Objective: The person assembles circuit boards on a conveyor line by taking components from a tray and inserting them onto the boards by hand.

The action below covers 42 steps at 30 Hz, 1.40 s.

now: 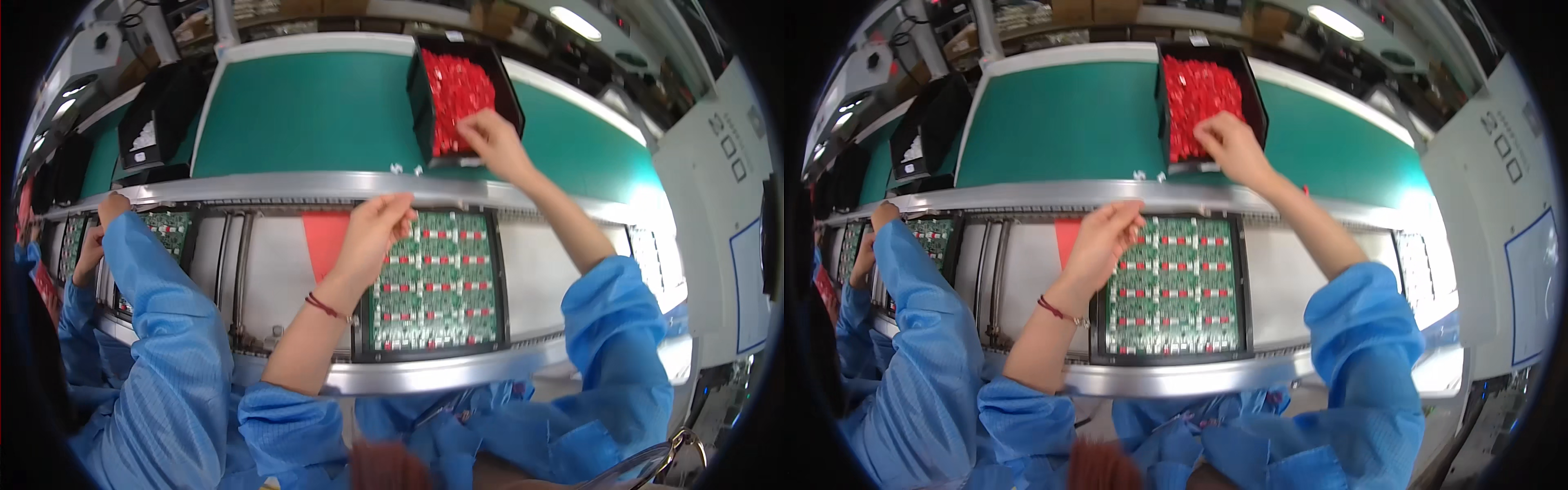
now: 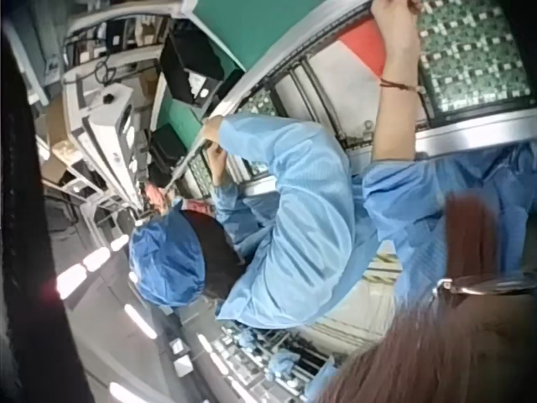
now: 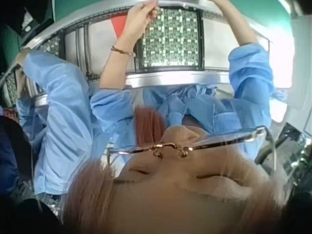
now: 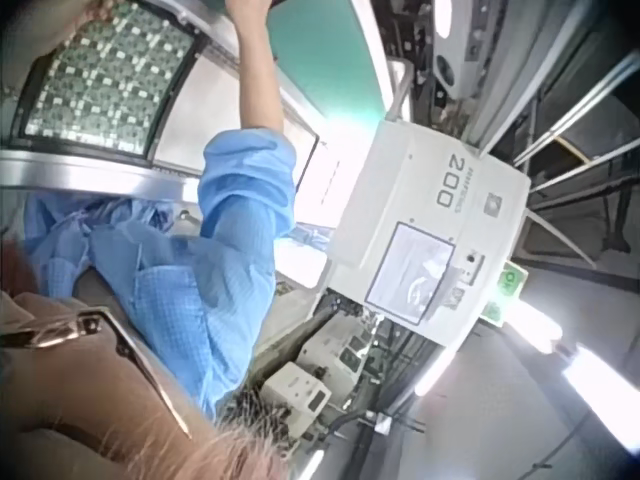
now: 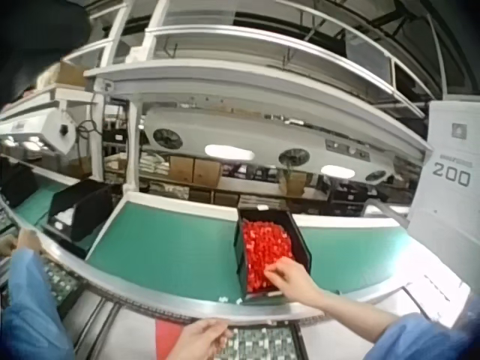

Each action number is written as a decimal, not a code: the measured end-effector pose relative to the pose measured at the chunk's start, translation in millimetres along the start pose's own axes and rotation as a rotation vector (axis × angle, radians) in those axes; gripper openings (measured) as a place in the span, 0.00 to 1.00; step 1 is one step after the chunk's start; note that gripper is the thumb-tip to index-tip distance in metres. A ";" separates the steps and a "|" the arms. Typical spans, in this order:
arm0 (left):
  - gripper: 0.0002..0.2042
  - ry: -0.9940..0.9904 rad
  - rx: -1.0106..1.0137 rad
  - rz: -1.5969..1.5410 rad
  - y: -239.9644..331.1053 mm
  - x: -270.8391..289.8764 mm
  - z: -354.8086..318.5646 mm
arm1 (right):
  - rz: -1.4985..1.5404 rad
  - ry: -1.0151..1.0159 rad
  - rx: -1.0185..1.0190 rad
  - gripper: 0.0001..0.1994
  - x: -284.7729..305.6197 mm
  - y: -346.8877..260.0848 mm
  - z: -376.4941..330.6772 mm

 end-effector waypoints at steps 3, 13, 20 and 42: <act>0.12 -0.023 -0.029 0.014 3.7 -1.6 7.5 | 0.273 0.047 -0.107 0.06 13.8 -6.0 -23.9; 0.12 -0.018 -0.038 0.532 9.3 -2.7 -1.6 | 0.413 -0.391 -0.248 0.06 3.5 -52.0 -176.8; 0.09 -0.077 -0.063 0.940 -5.6 -10.5 -24.5 | 0.595 -0.487 -0.491 0.07 -2.6 -47.5 -197.4; 0.08 -0.404 -0.409 1.361 -59.1 -75.1 -79.9 | 0.262 -0.331 -0.202 0.06 37.2 -58.3 -185.6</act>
Point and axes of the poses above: each hand's wrist, its own z-axis towards the middle knuckle, its own x-axis out of the back of the hand, y = z × x, the point moved 9 cm from there along z, towards the middle knuckle, and after that the axes turned 7 degrees about y, right-handed, at the moved point
